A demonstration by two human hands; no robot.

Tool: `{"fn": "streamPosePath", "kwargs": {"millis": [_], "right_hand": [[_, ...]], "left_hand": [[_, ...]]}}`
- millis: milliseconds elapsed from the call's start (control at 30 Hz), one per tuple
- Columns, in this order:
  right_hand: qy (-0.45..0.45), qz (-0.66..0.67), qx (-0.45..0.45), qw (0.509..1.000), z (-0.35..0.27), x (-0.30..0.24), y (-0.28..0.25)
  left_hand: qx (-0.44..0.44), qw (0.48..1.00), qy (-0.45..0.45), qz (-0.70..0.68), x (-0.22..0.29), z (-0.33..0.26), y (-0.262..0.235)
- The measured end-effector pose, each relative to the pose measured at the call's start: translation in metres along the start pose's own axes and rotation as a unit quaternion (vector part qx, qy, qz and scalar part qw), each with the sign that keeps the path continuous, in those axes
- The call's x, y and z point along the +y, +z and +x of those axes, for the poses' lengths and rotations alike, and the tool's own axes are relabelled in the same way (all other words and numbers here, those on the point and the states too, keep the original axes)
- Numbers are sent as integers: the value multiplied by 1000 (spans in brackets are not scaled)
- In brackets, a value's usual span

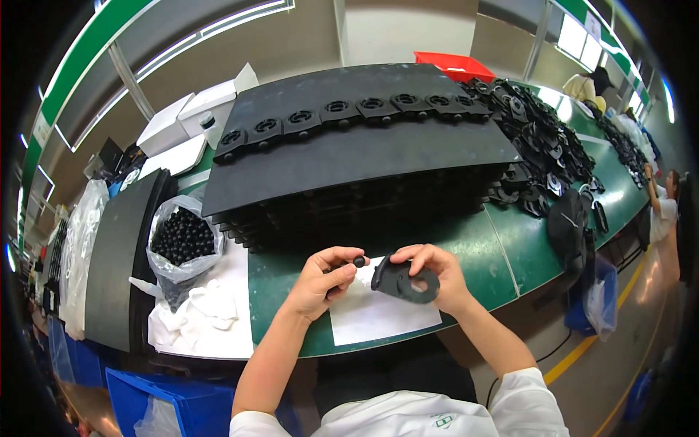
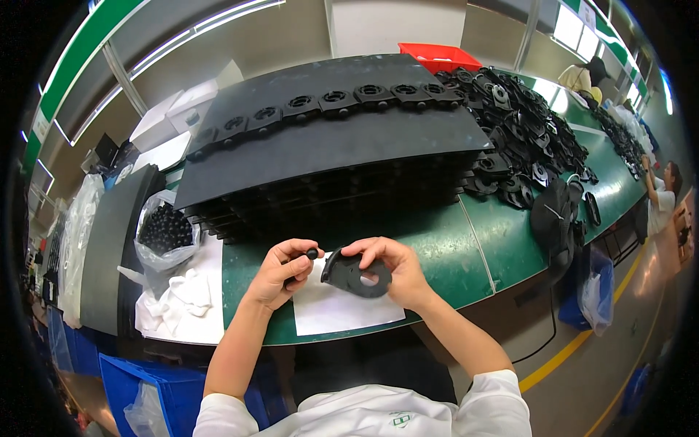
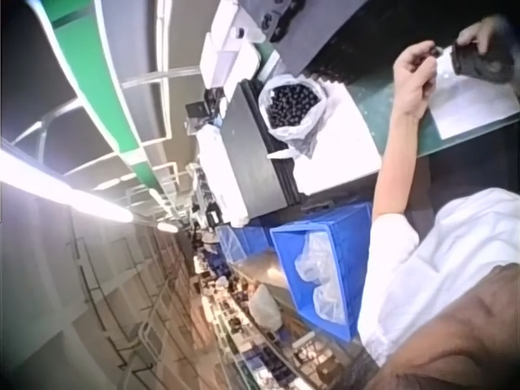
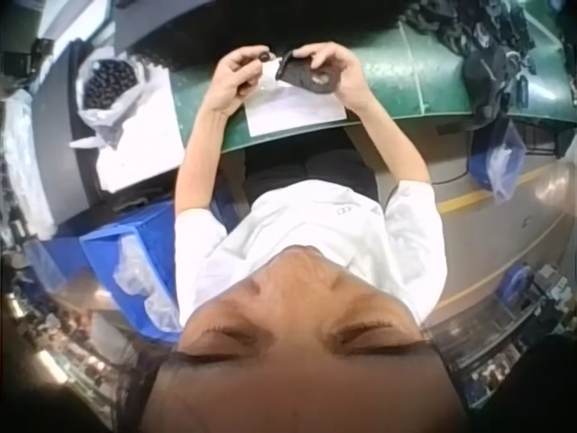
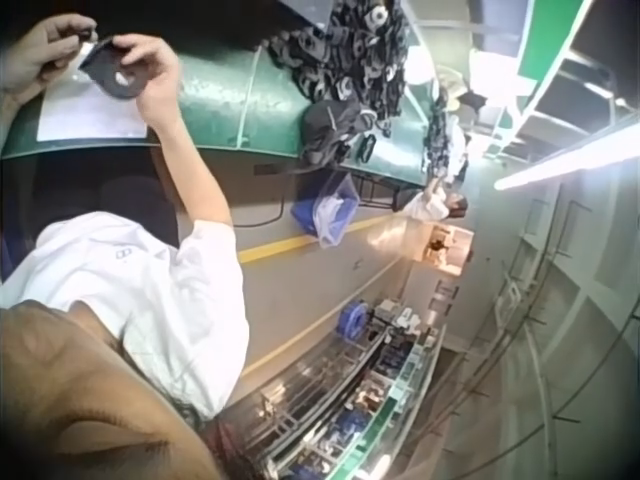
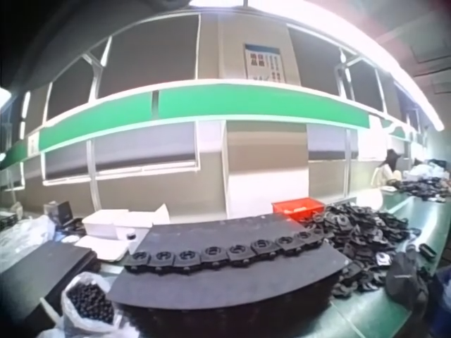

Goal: Assembling small black plastic components by snapping parts together and organizing them on a board.

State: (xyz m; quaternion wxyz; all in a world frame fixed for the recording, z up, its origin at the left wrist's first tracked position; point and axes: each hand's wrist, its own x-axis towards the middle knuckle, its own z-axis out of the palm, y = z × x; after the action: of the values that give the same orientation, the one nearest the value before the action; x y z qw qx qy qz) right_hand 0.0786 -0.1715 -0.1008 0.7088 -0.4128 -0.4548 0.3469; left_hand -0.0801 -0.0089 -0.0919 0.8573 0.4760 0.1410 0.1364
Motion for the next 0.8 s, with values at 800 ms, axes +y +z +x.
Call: {"fn": "streamPosePath", "kwargs": {"millis": [800], "right_hand": [[131,175,103,970,7,16,16]], "left_hand": [[10,999,-24,-28,-4,2,0]]}}
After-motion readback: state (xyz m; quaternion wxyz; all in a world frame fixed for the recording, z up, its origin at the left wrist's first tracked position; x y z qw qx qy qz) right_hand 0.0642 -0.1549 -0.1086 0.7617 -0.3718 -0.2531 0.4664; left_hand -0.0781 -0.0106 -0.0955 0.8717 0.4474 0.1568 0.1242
